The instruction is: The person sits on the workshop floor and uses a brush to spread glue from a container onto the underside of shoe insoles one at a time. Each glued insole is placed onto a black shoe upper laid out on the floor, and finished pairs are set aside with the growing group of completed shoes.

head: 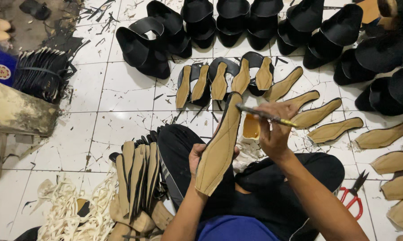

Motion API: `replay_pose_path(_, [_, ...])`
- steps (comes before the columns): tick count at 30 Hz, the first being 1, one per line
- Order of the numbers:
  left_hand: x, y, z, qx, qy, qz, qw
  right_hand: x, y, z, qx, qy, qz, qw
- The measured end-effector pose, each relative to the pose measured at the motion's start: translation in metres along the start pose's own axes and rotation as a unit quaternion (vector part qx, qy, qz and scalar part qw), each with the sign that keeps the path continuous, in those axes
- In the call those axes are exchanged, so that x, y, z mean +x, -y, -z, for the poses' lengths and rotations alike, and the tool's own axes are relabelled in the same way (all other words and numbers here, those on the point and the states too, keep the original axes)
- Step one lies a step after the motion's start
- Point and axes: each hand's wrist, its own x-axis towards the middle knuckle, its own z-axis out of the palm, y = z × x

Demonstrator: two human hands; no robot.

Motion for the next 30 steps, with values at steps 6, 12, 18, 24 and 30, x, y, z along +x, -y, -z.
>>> replay_pose_path(6, [0.001,-0.011,0.002,-0.063,0.051,0.06,0.995,-0.013,0.008,0.003,0.038,0.008,0.006,0.999])
replay_pose_path(12, [0.014,-0.013,0.002,0.023,-0.01,-0.046,0.999,-0.017,0.024,-0.005,0.027,0.068,0.015,0.997])
replay_pose_path(18, [0.024,-0.033,0.006,0.02,-0.038,-0.129,0.991,-0.044,0.058,-0.005,0.043,0.152,0.085,0.984])
replay_pose_path(24, [0.037,-0.06,0.022,0.027,-0.012,-0.158,0.987,-0.062,0.093,-0.015,0.111,0.221,0.065,0.967])
replay_pose_path(30, [0.031,-0.153,0.044,0.132,-0.076,-0.254,0.955,-0.058,0.078,-0.015,0.182,0.107,-0.08,0.974])
